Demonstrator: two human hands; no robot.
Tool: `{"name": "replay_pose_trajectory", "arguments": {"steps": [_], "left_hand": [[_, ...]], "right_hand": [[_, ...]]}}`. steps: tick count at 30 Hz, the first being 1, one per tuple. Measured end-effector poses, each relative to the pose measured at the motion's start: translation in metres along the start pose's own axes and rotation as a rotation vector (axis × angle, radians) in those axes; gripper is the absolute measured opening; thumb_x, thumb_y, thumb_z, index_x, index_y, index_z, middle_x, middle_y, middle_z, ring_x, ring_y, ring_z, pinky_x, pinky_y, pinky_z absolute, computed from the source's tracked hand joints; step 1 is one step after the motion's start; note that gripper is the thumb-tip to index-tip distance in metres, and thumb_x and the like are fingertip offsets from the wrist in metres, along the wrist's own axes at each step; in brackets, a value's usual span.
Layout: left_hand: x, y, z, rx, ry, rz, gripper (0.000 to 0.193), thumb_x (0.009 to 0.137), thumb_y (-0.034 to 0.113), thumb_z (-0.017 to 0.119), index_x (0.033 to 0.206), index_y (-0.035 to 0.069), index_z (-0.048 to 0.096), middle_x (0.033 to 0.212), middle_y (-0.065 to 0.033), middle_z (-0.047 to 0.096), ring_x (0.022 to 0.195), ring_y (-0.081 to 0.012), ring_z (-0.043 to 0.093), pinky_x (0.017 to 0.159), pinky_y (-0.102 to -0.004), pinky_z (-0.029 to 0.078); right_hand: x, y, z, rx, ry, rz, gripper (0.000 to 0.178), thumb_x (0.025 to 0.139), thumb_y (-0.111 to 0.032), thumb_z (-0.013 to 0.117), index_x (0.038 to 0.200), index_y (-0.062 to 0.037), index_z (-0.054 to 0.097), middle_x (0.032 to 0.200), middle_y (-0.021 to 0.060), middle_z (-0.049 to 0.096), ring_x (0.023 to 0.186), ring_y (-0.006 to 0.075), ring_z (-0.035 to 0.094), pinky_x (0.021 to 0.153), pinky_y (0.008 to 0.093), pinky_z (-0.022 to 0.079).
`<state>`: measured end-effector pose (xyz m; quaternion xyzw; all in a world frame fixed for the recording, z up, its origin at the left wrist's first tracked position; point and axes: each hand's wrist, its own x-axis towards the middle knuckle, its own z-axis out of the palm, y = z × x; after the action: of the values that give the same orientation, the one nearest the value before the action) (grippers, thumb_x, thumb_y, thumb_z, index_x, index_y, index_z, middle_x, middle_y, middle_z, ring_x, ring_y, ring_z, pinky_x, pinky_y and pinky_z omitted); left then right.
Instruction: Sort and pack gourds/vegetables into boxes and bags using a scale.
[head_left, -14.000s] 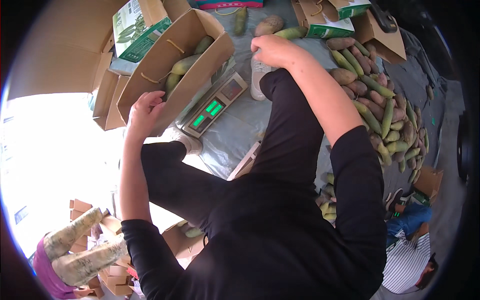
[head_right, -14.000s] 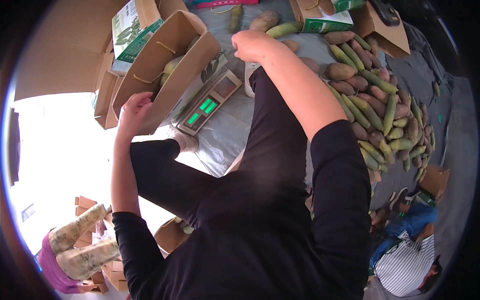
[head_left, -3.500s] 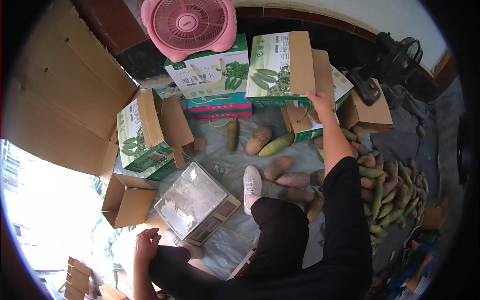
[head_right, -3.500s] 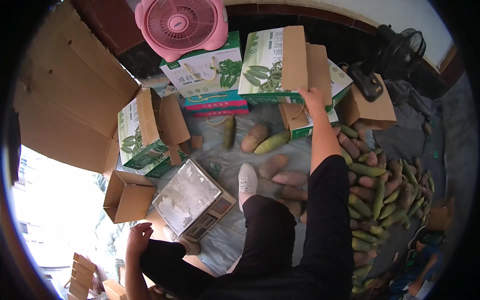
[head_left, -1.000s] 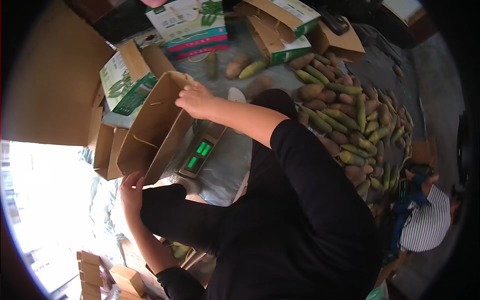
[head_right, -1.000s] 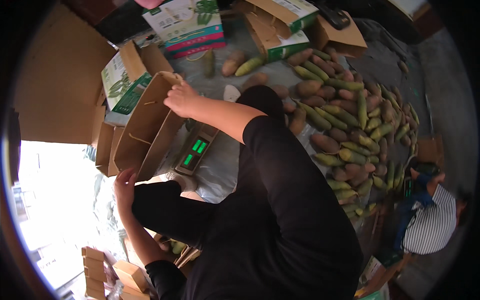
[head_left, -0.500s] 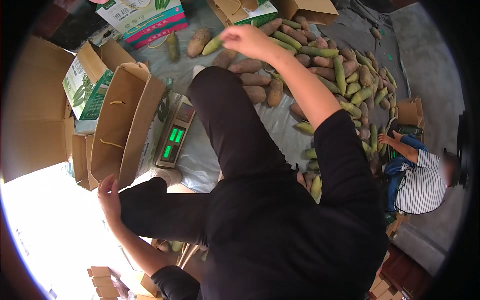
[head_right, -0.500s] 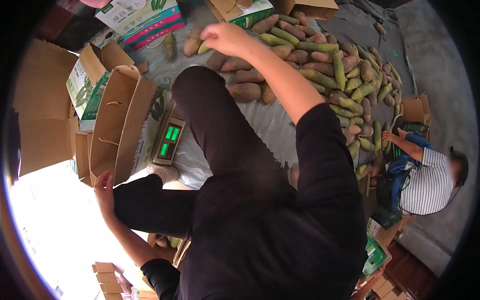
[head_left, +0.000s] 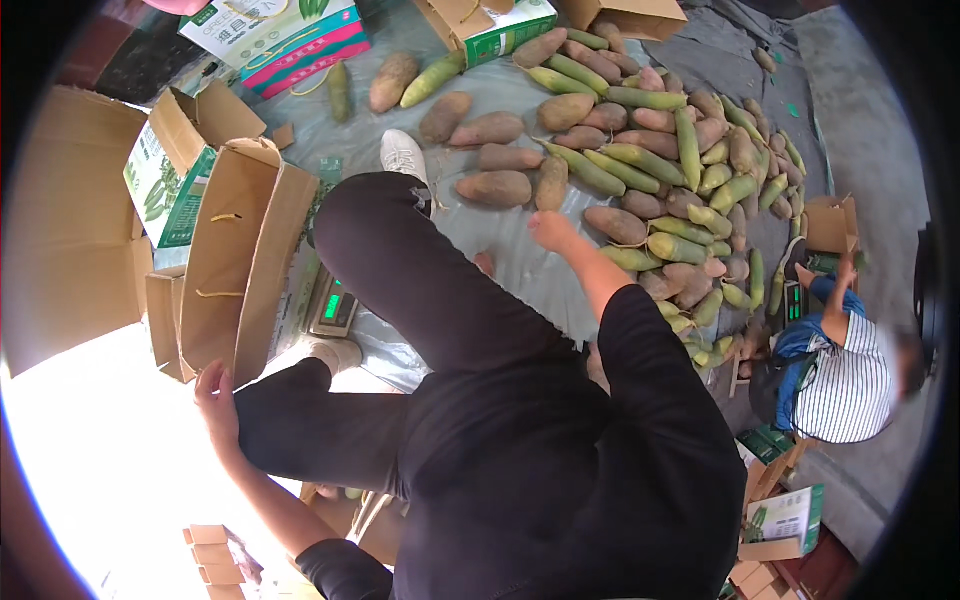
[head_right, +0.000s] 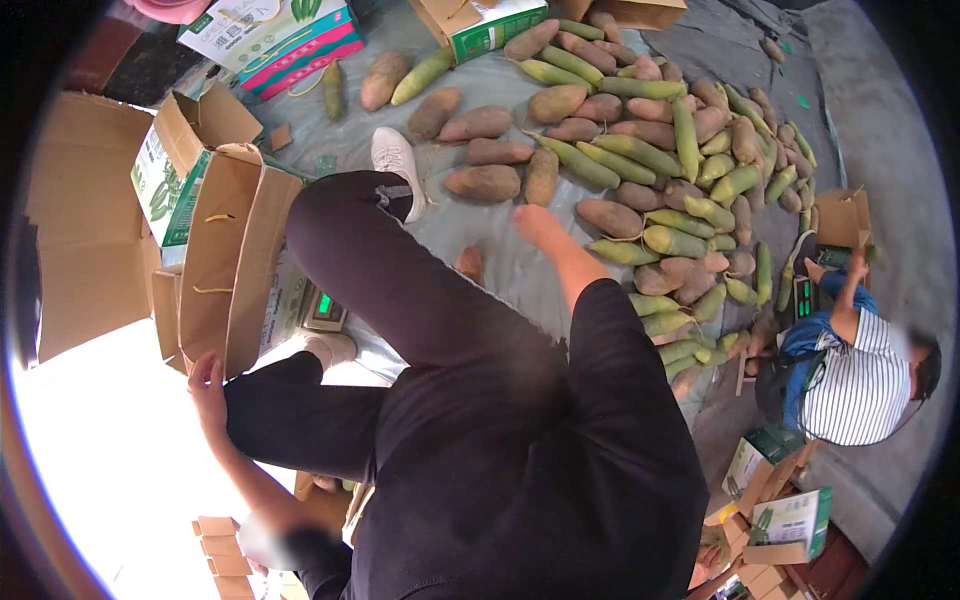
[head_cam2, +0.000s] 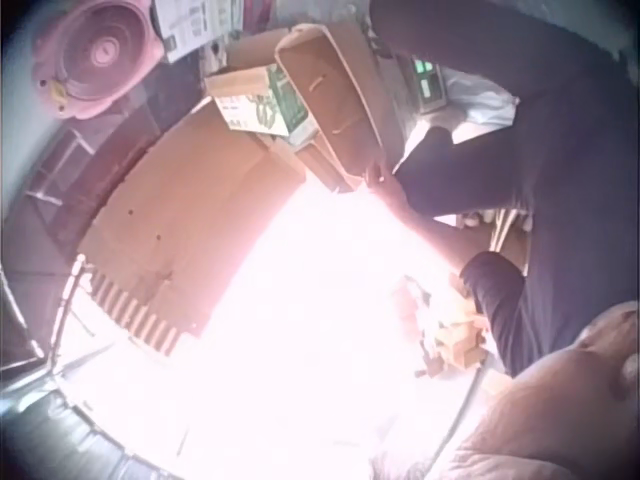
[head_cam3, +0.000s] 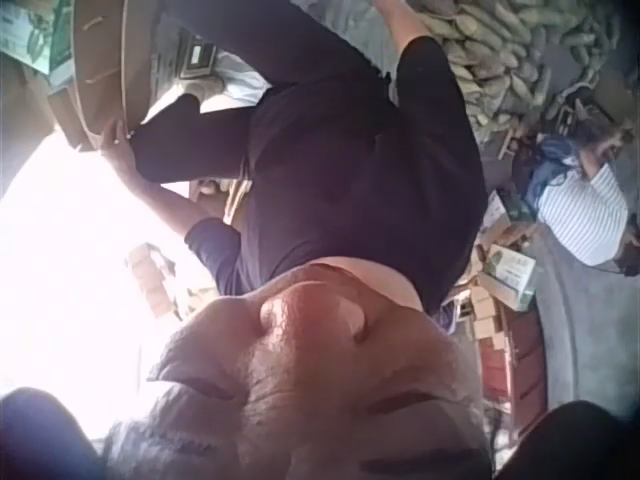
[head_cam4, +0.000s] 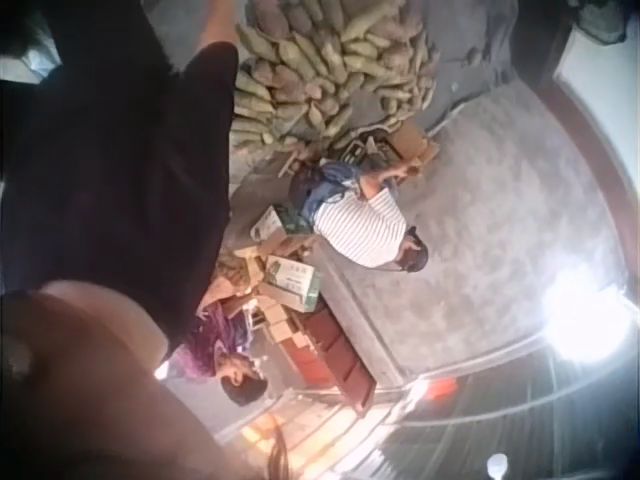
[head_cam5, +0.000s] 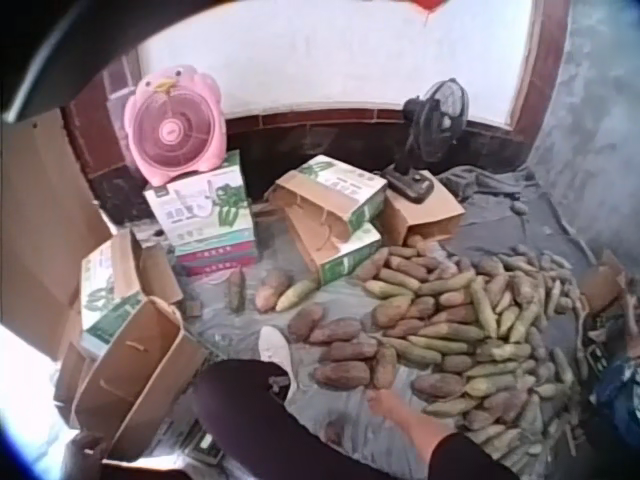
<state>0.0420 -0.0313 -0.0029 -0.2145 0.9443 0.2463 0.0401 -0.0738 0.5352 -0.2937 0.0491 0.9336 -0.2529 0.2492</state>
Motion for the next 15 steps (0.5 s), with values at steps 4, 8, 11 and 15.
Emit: {"name": "replay_pose_trajectory", "arguments": {"steps": [4,8,11,15], "left_hand": [[0.001,-0.004,0.001,0.005,0.021,-0.008,0.024,0.085,0.009,0.056,0.105,-0.002,0.061,0.094,-0.0073,0.059,0.083,-0.0157,0.056,0.070,-0.0272,0.046],[-0.001,-0.006,0.001,0.026,0.035,-0.045,0.022,0.085,0.011,0.057,0.103,-0.001,0.062,0.093,-0.0068,0.061,0.082,-0.0146,0.055,0.069,-0.0273,0.045],[-0.001,-0.005,0.001,0.037,0.046,-0.059,0.021,0.086,0.013,0.057,0.101,0.000,0.063,0.090,-0.0057,0.061,0.079,-0.0135,0.054,0.069,-0.0273,0.044],[0.001,0.006,0.001,0.037,0.025,-0.057,0.020,0.086,0.013,0.057,0.101,0.001,0.063,0.090,-0.0055,0.062,0.078,-0.0133,0.054,0.068,-0.0269,0.044]], "right_hand": [[0.006,-0.008,0.000,-0.024,0.067,0.029,0.027,0.073,-0.014,0.060,0.100,-0.0106,0.060,0.094,0.0171,0.062,0.093,0.0337,0.059,0.081,0.0415,0.046],[0.026,-0.033,-0.013,-0.126,0.232,0.039,0.030,0.078,-0.009,0.052,0.108,-0.0082,0.053,0.116,0.0130,0.053,0.108,0.0337,0.050,0.087,0.0415,0.044],[0.042,-0.047,-0.019,-0.183,0.256,-0.050,0.042,0.074,-0.009,0.057,0.116,-0.0091,0.049,0.123,0.0121,0.048,0.116,0.0323,0.044,0.090,0.0422,0.043],[0.053,-0.043,-0.002,-0.318,0.302,-0.119,0.060,0.068,-0.010,0.064,0.125,-0.0118,0.044,0.129,0.0090,0.042,0.119,0.0299,0.041,0.092,0.0460,0.041]]}}
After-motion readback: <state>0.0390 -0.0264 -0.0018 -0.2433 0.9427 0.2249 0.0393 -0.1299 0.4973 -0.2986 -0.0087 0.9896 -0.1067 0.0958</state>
